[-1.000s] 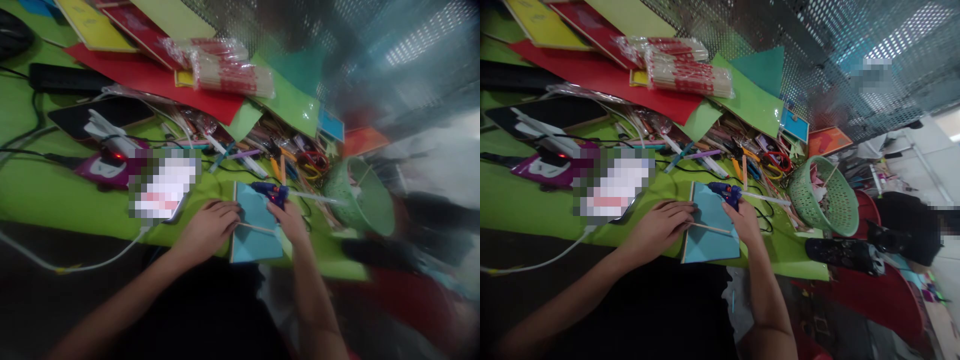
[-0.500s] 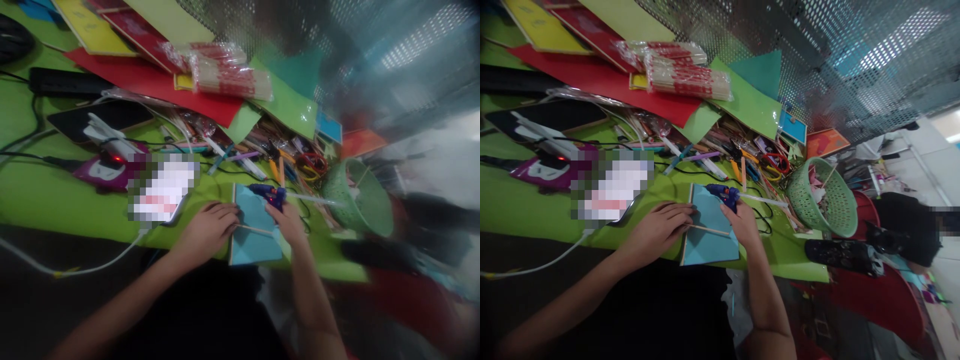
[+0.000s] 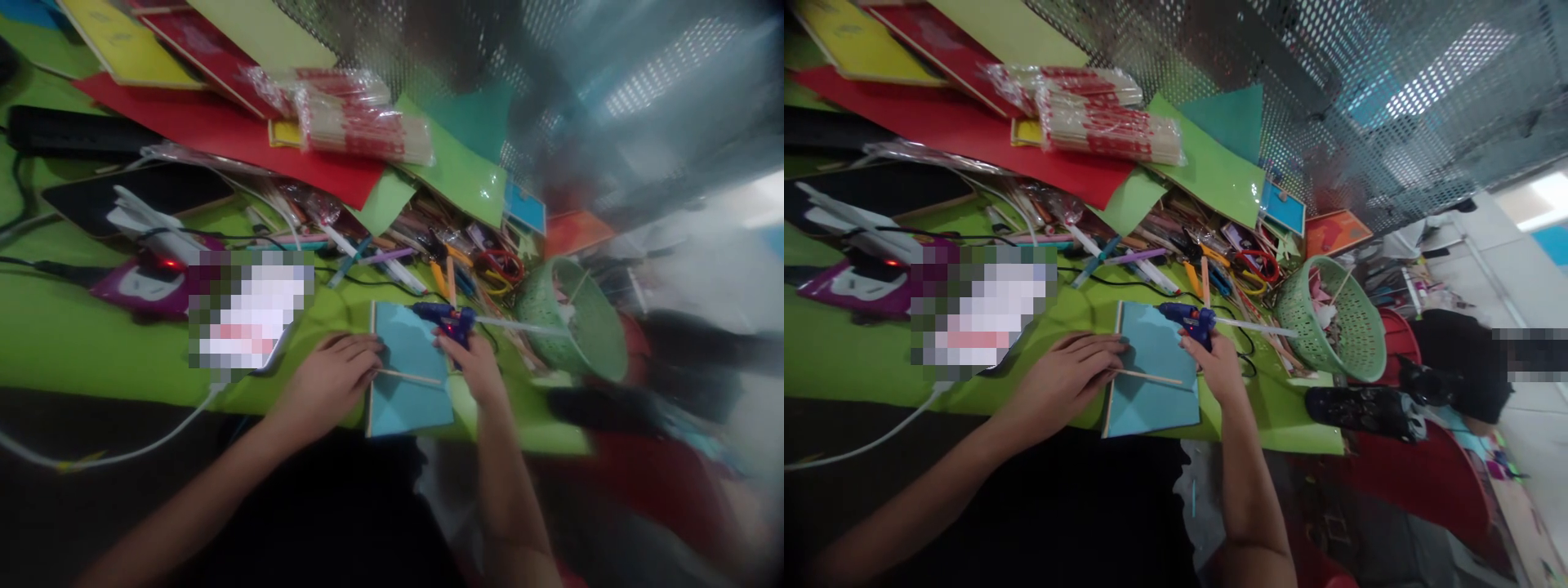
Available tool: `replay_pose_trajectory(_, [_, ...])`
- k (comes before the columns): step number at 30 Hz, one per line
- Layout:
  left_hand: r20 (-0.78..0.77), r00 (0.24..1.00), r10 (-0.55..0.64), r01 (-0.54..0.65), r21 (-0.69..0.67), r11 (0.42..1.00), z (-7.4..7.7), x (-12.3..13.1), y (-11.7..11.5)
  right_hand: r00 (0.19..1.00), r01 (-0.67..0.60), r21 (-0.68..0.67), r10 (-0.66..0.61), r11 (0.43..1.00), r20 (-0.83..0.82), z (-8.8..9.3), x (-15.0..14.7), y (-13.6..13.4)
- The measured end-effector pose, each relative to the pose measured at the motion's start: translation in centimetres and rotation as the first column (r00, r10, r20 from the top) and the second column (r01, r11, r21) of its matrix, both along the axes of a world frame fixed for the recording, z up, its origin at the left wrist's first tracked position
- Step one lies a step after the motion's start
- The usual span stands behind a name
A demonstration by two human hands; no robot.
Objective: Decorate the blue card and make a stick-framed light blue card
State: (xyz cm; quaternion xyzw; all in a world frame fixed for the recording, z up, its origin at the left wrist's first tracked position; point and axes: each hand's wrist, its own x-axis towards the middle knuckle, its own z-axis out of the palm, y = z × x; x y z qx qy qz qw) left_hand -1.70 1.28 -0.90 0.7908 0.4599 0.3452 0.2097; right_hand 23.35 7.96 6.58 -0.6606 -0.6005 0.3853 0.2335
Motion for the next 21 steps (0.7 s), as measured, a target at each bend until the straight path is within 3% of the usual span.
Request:
replay_pose_trajectory(11, [0.005, 1.000, -0.008, 0.009, -0.017, 1.000, 0.09, -0.13, 0.05, 0.994, -0.043, 0.054, 0.037, 0.998, 0.106, -1.00, 0.43, 0.21])
replay_pose_trajectory(21, [-0.019, 1.000, -0.007, 0.006, -0.014, 1.000, -0.02, -0.05, 0.08, 0.988, -0.080, 0.086, 0.067, 0.993, 0.142, -0.68, 0.53, 0.32])
